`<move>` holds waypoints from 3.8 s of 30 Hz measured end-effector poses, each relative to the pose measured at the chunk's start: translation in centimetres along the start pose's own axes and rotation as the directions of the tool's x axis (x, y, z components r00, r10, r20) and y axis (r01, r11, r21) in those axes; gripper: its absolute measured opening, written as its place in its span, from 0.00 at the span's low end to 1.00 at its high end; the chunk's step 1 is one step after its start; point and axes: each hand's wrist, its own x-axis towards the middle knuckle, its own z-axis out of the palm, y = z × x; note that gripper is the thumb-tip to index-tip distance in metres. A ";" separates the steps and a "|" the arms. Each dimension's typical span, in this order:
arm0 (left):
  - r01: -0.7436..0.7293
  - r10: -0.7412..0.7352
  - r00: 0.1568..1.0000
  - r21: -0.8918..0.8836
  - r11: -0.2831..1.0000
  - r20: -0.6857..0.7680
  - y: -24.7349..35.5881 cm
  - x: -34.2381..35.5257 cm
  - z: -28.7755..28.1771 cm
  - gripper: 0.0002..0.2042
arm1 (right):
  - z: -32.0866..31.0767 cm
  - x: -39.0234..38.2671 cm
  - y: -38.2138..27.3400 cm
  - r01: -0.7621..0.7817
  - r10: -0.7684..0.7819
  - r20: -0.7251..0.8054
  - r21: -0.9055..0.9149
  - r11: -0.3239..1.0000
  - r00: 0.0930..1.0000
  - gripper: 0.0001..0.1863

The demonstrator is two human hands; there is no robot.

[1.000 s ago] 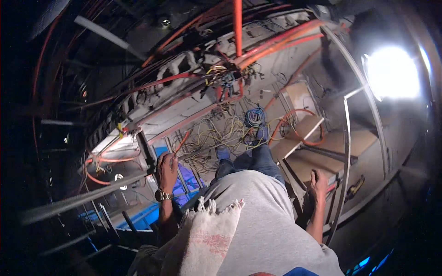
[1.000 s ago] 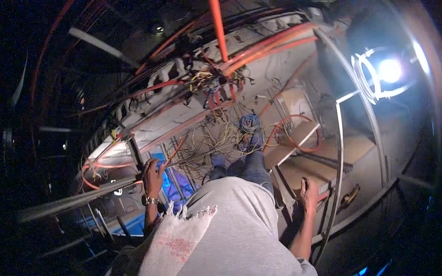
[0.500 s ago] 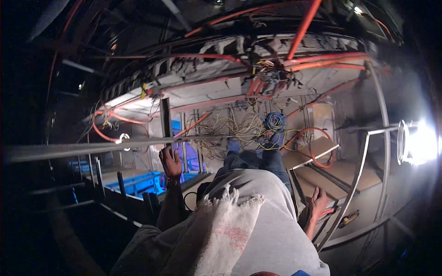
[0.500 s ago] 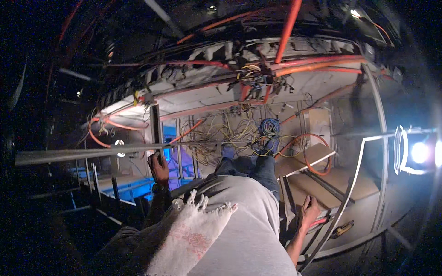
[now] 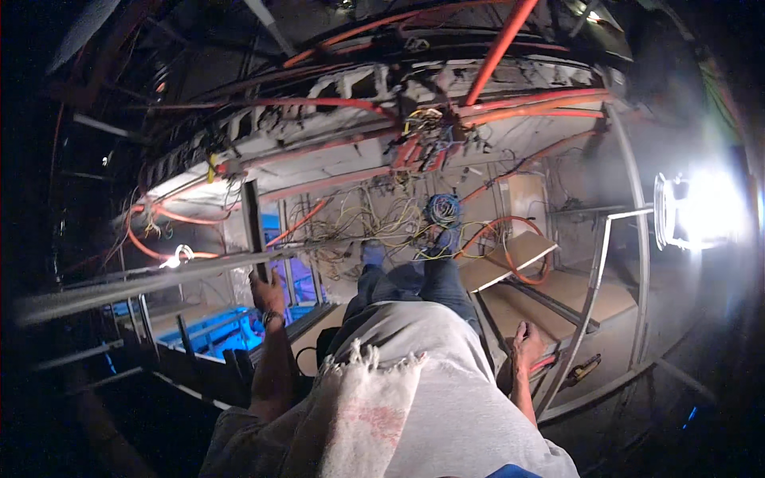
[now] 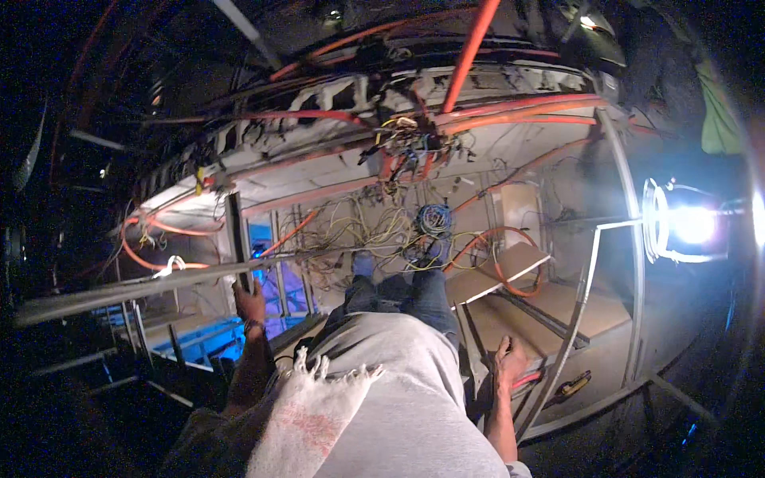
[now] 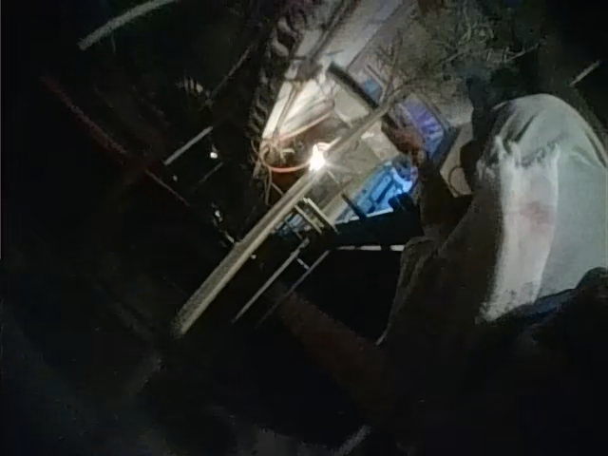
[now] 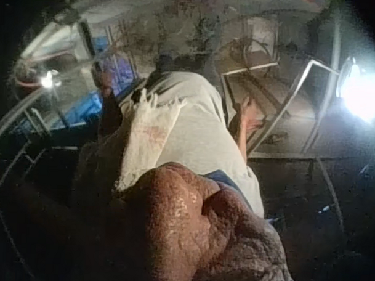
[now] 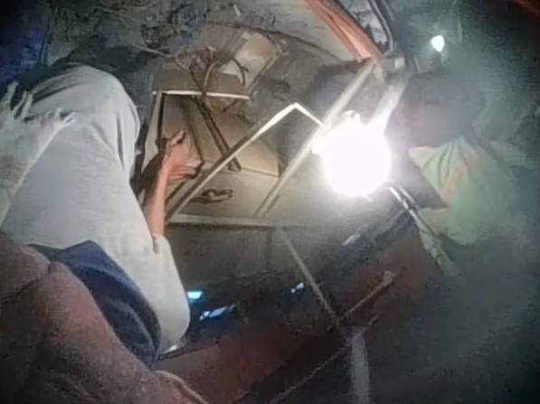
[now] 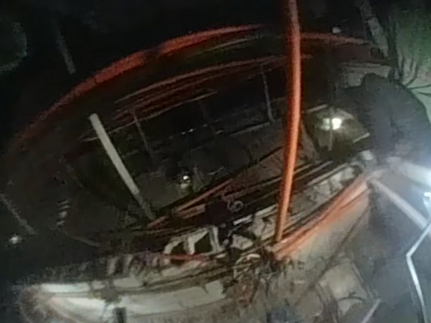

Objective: The person cuts and removes orange conduits using pliers and by hand, pulls and organizes the bundle of exposed electrical wires, and handles the wiring connections in the junction area.

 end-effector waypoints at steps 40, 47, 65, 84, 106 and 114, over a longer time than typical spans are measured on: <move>0.082 -0.085 0.996 0.106 0.991 0.024 1.6 0.0 -0.9 0.34 | 1.2 0.4 2.3 -0.068 0.067 -0.025 -0.039 0.997 0.997 0.13; 0.106 -0.110 0.994 0.119 0.987 0.022 -0.1 0.7 1.1 0.38 | 1.7 0.2 3.3 -0.082 0.081 -0.021 -0.046 0.996 0.996 0.15; -0.002 0.026 0.989 0.155 0.988 -0.146 -1.1 0.6 1.9 0.31 | 0.9 0.4 1.9 -0.094 0.096 0.016 -0.103 0.990 0.995 0.14; 0.072 -0.069 0.997 0.159 0.985 -0.022 0.9 0.3 0.6 0.38 | 2.0 0.1 3.6 -0.056 0.056 -0.016 -0.056 0.997 0.998 0.13; 0.091 -0.095 0.995 0.184 0.979 0.013 0.4 0.4 1.0 0.37 | 2.9 0.4 4.0 -0.099 0.098 -0.003 -0.039 0.994 0.995 0.14; 0.128 -0.138 0.988 0.137 0.982 0.064 -0.4 0.6 0.6 0.35 | 0.9 0.5 1.5 -0.052 0.051 0.022 0.038 0.998 0.998 0.11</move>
